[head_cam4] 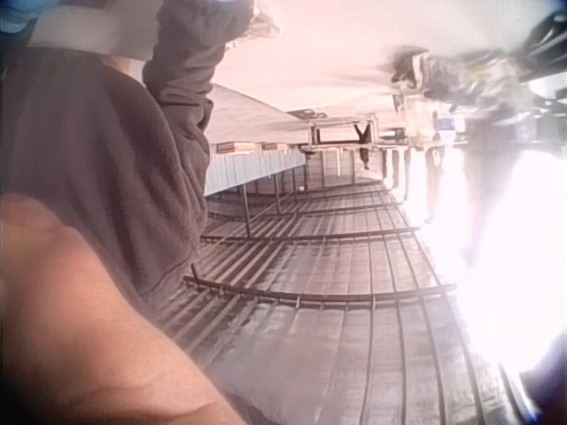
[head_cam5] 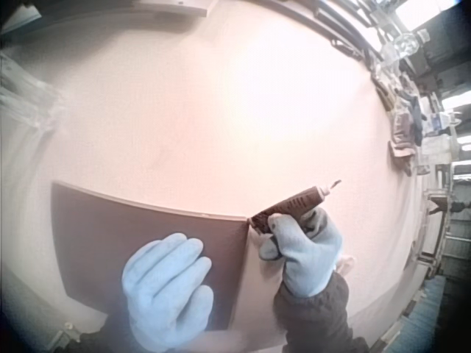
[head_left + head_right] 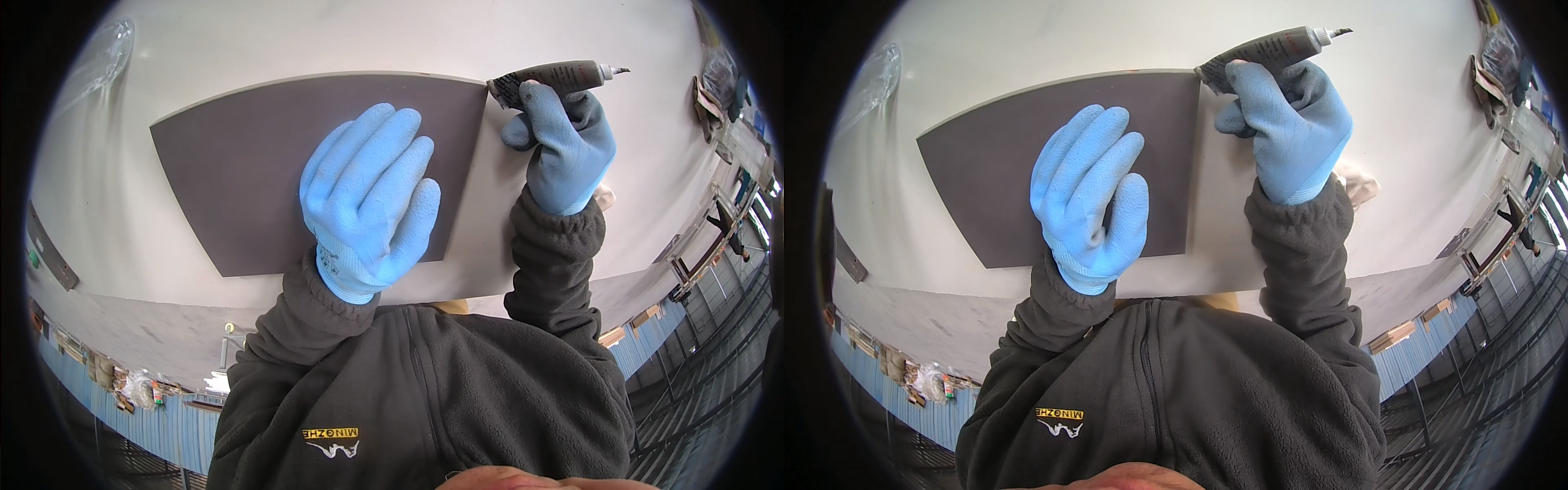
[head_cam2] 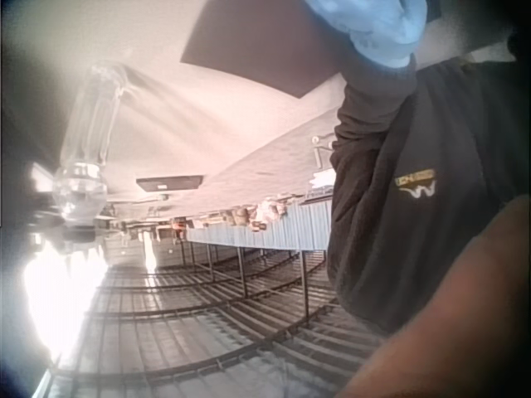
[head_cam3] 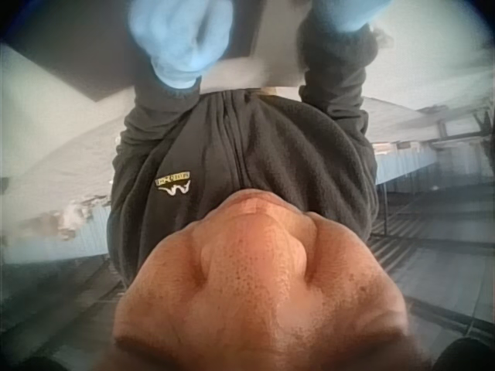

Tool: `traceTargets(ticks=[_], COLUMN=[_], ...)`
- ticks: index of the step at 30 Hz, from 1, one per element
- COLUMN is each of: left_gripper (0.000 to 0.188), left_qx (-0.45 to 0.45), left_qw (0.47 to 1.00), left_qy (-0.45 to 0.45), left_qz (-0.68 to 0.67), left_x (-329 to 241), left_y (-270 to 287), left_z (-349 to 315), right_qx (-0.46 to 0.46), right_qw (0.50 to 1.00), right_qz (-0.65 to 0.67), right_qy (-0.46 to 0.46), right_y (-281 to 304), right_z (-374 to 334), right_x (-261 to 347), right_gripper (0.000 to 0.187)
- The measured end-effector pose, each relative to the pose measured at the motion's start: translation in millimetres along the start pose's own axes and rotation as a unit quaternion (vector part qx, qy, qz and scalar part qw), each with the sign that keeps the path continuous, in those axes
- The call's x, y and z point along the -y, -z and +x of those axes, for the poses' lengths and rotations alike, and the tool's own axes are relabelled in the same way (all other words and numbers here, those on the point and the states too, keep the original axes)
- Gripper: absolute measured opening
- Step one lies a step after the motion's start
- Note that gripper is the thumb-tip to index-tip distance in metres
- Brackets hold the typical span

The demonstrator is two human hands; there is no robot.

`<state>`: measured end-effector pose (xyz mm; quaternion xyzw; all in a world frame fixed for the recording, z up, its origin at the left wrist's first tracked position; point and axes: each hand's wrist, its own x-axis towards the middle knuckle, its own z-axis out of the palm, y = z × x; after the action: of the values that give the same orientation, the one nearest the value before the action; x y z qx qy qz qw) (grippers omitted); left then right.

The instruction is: The person applies a sealant or adhesive along the edges of a dark rectangular panel using a small tube, then wipes the panel with a cloth. The person repeats the process on a second panel, applying sealant to edges and wiping the surface. The person handles the panels one at a time and places them on a white workbench.

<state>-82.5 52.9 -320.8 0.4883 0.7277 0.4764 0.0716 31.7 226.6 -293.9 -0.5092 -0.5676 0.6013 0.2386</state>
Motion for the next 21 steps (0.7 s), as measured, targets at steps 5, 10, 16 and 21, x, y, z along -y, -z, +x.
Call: traceTargets(ticks=[5,10,16,21], left_gripper=[0.028,0.028,0.029,0.028], left_qx=[0.004,-0.006,0.002,-0.002], left_qw=[1.000,1.000,1.000,1.000], left_qy=[-0.002,-0.008,-0.007,-0.010], left_qz=[0.001,-0.003,0.002,0.005], left_x=[1.1,2.3,1.6,2.1], left_y=[0.1,-1.7,-0.8,-1.1], left_z=[-1.0,-1.1,-0.5,-0.4], right_qx=[0.001,0.010,0.000,0.001], right_qw=[1.000,1.000,1.000,1.000], right_qz=[0.001,0.008,-0.001,-0.015], right_qy=[-0.003,-0.009,-0.012,-0.009], right_y=[-0.6,-2.5,-6.2,-6.1], right_z=[2.2,2.9,4.1,3.4], right_x=[-0.2,3.9,4.0,2.1], right_gripper=[0.025,0.023,0.022,0.021])
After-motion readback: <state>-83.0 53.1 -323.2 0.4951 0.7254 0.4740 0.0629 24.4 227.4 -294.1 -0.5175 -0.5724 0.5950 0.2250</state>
